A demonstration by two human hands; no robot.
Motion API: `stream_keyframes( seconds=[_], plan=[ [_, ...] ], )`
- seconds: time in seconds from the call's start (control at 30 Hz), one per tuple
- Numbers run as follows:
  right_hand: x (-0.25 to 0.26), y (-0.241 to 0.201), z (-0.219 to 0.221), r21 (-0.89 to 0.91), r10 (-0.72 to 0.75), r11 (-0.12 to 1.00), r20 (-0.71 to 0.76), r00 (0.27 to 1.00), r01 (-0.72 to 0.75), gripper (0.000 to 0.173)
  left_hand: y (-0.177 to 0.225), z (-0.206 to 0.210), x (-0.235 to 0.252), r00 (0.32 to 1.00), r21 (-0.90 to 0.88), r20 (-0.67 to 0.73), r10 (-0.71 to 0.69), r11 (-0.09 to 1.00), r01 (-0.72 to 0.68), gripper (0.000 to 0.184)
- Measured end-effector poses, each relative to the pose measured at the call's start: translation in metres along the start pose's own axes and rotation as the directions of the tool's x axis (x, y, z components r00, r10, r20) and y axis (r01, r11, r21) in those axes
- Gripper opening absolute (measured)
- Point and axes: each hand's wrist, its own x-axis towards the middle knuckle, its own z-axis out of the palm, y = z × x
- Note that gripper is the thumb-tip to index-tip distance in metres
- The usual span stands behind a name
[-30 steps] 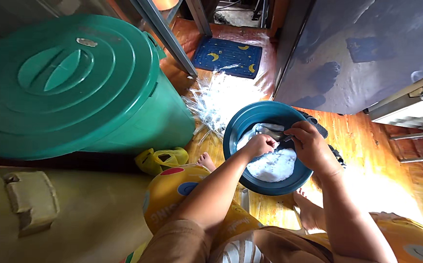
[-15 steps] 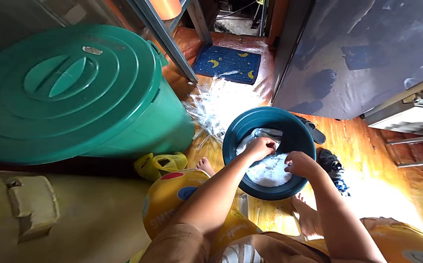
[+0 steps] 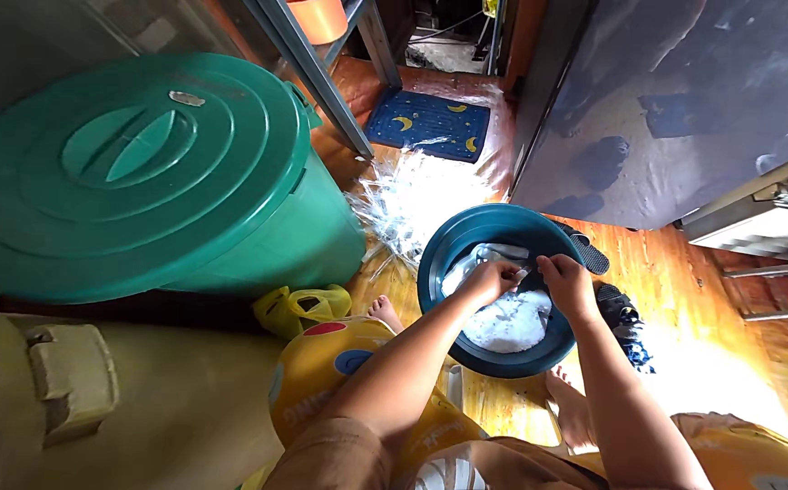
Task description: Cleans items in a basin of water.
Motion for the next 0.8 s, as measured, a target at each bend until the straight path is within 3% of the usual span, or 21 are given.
stream_keyframes(
  seconds=[0.07,0.17,0.3,0.5,0.57,0.7,0.8],
  plan=[
    [0.000,0.004,-0.001,0.030,-0.021,0.999,0.053,0.998,0.020,0.019,0.001,0.000,0.000,1.000,-0.008,-0.004,0.001,1.000,-0.001,0.029],
    [-0.001,0.010,0.005,0.091,-0.050,0.995,0.105,0.993,0.041,0.029,0.001,0.000,-0.001,0.999,0.001,-0.011,0.037,0.999,-0.037,0.028],
    [-0.005,0.004,0.007,0.046,-0.096,0.994,0.028,0.995,0.095,0.013,0.001,0.002,-0.001,0.997,-0.024,-0.017,0.071,0.997,-0.071,0.027],
    [-0.007,-0.009,-0.010,-0.016,-0.300,0.954,-0.054,0.953,0.299,0.009,-0.002,0.002,0.000,1.000,-0.042,0.013,-0.011,0.999,0.012,0.029],
    [-0.009,-0.012,-0.017,-0.041,-0.339,0.940,-0.039,0.940,0.338,0.010,-0.002,0.001,-0.001,0.999,0.017,0.042,-0.030,0.999,0.030,0.029],
    [-0.008,-0.010,-0.022,-0.065,-0.396,0.917,-0.020,0.918,0.394,0.011,-0.001,0.000,-0.003,0.982,0.342,0.157,-0.104,0.939,0.045,0.042],
    [-0.005,-0.005,-0.022,-0.131,-0.343,0.929,0.046,0.938,0.346,0.010,-0.002,0.002,-0.002,0.992,0.398,0.078,-0.095,0.916,0.056,0.063]
  ],
)
